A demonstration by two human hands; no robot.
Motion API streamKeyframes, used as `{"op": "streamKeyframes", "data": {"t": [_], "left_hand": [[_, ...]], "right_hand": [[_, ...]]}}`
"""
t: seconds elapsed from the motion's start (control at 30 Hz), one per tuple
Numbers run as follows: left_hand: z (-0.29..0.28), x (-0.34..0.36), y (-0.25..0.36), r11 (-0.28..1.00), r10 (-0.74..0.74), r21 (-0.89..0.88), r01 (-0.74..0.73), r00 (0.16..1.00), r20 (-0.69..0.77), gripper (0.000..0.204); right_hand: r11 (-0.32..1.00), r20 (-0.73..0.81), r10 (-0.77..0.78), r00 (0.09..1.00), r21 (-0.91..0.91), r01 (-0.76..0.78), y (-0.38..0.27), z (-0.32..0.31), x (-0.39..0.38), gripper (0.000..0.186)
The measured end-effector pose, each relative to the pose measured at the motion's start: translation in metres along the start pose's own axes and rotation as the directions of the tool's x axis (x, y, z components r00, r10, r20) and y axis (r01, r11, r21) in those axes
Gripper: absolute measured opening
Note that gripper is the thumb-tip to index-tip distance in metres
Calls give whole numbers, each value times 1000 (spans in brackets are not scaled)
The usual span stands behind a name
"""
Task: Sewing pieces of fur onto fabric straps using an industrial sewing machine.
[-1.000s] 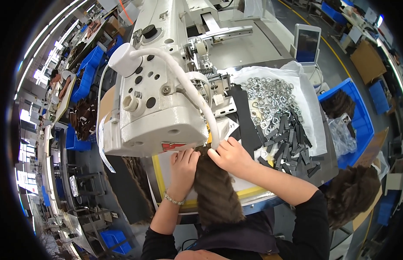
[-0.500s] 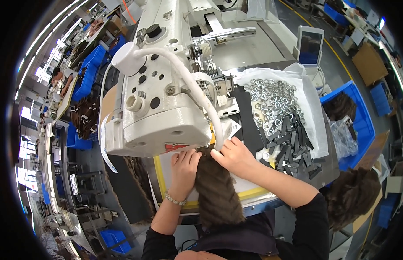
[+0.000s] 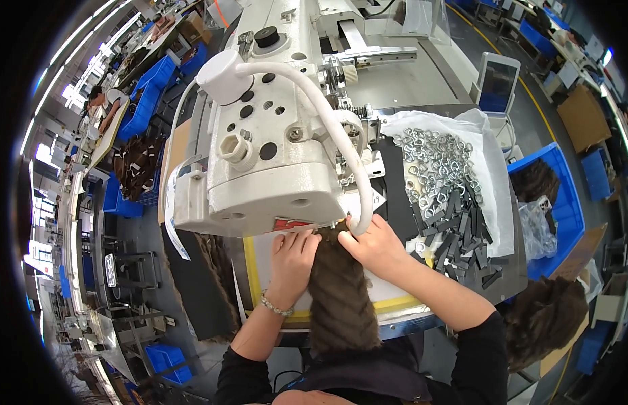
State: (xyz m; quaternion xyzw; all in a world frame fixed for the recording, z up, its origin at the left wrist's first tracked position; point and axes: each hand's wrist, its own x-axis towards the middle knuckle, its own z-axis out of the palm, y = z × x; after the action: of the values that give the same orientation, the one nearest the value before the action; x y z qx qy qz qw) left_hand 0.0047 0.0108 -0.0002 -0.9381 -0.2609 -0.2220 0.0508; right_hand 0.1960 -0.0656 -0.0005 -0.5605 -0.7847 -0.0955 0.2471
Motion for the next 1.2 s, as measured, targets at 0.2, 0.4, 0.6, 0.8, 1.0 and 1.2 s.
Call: {"op": "streamKeyframes", "data": {"t": [0.2,0.4,0.6,0.8,1.0,1.2], "left_hand": [[5,-2,0,999,0,-32,2,997,75,17],[16,3,-5,1000,30,11,-29,996,-79,8],[16,6,-7,999,44,-1,-45,994,-95,9],[15,7,-9,997,44,-56,-51,991,-123,5],[11,6,-8,995,11,-96,-14,999,-34,7],[12,7,-7,993,16,-118,-26,997,-82,3]], "right_hand": [[1000,2,2,1000,19,-2,2,1,-2,14],[1000,-1,4,1000,1,-4,1,1,-1,15],[1000,2,3,1000,-20,-3,0,0,0,14],[1000,-42,-2,999,-28,1,0,3,1,12],[998,-31,-16,999,-55,14,3,7,-3,14],[998,-26,-17,1000,-57,16,4,4,-3,16]]}}
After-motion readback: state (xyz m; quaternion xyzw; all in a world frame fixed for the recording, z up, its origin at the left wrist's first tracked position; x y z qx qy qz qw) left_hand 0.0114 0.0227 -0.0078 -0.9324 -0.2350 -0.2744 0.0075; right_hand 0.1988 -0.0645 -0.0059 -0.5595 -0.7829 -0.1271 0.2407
